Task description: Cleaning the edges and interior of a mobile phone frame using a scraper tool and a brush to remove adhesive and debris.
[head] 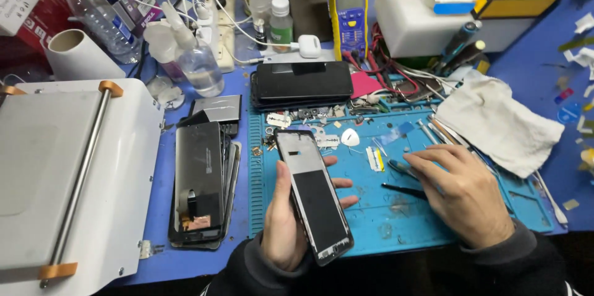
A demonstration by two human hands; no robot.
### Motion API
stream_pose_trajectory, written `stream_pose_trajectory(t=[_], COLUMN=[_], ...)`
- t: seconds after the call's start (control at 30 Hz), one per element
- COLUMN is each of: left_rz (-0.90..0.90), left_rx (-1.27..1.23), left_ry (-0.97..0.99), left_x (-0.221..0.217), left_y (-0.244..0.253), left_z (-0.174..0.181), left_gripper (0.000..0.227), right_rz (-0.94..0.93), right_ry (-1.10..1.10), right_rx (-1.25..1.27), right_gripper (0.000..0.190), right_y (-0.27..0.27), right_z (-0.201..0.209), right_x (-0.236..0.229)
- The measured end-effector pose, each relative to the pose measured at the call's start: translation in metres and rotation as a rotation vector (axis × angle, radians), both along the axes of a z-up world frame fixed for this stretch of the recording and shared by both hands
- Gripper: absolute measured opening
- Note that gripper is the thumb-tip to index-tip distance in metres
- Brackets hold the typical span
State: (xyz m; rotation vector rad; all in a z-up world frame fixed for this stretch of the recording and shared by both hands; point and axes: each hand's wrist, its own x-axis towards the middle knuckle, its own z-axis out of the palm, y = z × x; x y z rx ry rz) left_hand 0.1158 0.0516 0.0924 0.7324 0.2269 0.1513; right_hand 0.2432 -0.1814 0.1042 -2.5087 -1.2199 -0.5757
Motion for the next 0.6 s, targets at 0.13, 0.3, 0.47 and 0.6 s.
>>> stream_pose_trajectory(t=[0.13,0.3,0.47,0.6], left_rz=[-0.095,-0.085,-0.091,-0.082], left_rx=[-0.094,-0.118,-0.108,-0.091], left_ry=[-0.147,-0.12,-0.049,-0.088], left_x=[0.011,0.01,0.009,0.007], left_y=[0.002,-0.002,-0.005,-0.005], left_z=[-0.024,-0.031,-0.027,-0.026], left_gripper=[0.086,0.081,0.084,0.081], right_rz=[-0.024,0.022,0.022,0.07], right_ry=[0.012,0.059,0.133,0.049], right_rx=[-0.091,-0.084,-0.143,-0.137], right_gripper=[0.023,0.044,0.033,0.044], right_y=[0.001,-0.004,-0.01,-0.003], right_z=[-0.007,-0.001,-0.015,-0.008], right_x=[0.013,0.013,0.019,0.015])
